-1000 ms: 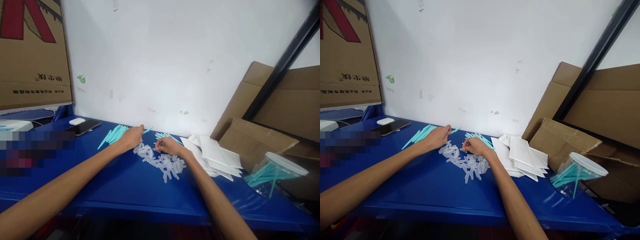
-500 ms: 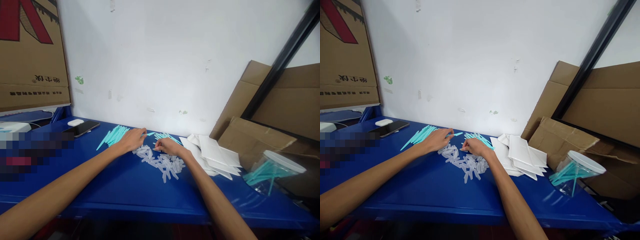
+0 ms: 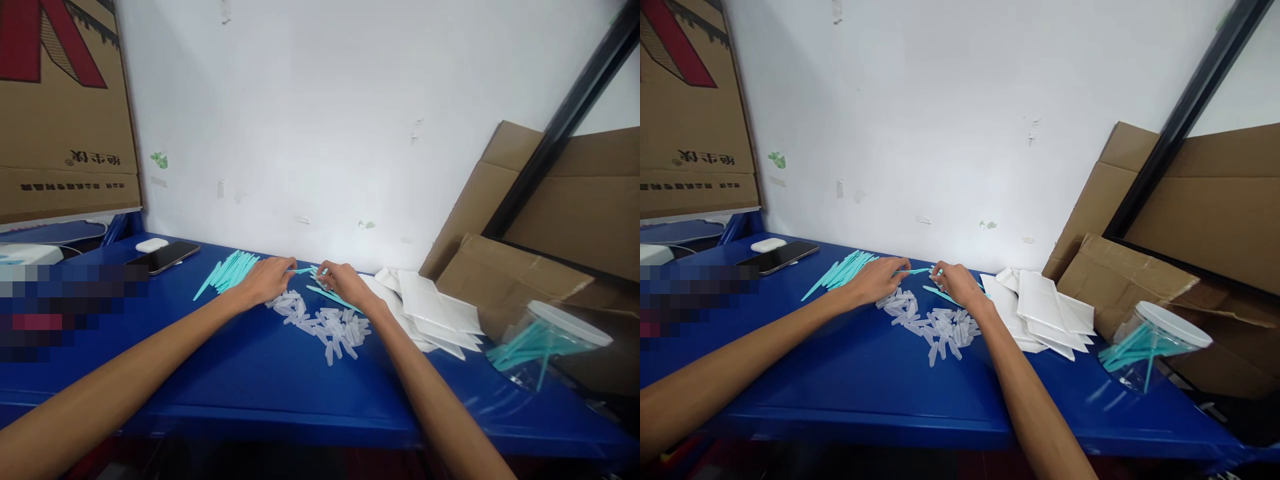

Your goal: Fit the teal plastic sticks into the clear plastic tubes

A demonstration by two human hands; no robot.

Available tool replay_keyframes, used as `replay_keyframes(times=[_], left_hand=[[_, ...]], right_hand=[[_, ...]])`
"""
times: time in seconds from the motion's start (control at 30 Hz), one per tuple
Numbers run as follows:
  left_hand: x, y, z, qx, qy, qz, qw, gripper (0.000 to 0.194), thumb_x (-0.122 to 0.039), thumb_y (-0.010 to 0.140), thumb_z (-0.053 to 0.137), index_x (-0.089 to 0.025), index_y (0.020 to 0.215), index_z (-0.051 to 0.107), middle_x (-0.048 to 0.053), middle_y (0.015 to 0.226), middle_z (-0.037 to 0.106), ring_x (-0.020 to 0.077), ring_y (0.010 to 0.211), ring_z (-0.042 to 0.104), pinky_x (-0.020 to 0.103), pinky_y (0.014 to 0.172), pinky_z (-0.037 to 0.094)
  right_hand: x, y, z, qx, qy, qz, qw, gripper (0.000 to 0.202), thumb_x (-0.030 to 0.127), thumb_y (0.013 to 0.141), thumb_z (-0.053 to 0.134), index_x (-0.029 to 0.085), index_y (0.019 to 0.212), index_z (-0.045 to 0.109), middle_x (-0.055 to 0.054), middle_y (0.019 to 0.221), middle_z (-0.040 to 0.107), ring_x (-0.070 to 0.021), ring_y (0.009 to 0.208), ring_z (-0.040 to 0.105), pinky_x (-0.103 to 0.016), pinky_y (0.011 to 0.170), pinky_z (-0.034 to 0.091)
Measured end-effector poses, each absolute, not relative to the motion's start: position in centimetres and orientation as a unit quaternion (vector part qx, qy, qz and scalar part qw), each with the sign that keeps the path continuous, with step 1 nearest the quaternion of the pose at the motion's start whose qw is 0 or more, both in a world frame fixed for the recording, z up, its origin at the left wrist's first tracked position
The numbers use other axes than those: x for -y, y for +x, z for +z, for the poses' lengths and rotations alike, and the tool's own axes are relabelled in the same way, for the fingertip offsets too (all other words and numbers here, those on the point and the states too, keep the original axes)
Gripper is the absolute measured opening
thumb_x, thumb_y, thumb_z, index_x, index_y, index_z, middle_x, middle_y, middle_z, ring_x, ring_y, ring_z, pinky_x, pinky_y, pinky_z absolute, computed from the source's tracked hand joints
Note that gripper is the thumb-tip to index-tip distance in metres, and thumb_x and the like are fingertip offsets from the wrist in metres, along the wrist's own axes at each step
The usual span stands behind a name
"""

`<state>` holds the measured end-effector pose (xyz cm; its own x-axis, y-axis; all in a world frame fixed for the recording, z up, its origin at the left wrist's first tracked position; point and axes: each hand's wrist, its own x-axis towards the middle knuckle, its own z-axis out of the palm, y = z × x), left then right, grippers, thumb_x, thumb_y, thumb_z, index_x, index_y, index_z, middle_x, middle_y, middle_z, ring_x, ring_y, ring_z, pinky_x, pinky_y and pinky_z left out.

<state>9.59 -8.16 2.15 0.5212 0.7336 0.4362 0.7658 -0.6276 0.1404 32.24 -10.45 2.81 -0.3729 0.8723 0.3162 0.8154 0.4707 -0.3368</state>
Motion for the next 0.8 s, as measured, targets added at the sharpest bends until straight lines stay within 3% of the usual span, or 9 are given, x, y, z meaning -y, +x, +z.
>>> replay_keyframes(times=[0.3, 0.8], left_hand=[[8.17, 9.53, 2.25, 0.428, -0.872, -0.237, 0.024, 0.024, -0.032, 0.091, 0.041, -0.023, 0.096, 0.063, 0.007, 0.088, 0.070, 0.0206, 0.070, 0.060, 0.028, 0.054, 0.030], [8.17, 9.46, 1.92, 0.387, -0.892, -0.234, 0.016, 0.034, -0.037, 0.093, 0.037, -0.022, 0.102, 0.067, 0.008, 0.096, 0.070, 0.0199, 0.074, 0.062, 0.028, 0.060, 0.039]], right_hand=[[9.93, 32.61, 2.56, 0.834, -0.485, 0.005, 0.264, 0.013, 0.022, 0.091, 0.057, 0.024, 0.102, 0.065, -0.002, 0.091, 0.072, -0.0166, 0.087, 0.067, -0.025, 0.074, 0.045], [9.89, 32.01, 2.42, 0.844, -0.465, 0.025, 0.266, 0.012, 0.020, 0.089, 0.060, 0.023, 0.096, 0.069, -0.001, 0.087, 0.073, -0.0171, 0.085, 0.068, -0.026, 0.076, 0.048]])
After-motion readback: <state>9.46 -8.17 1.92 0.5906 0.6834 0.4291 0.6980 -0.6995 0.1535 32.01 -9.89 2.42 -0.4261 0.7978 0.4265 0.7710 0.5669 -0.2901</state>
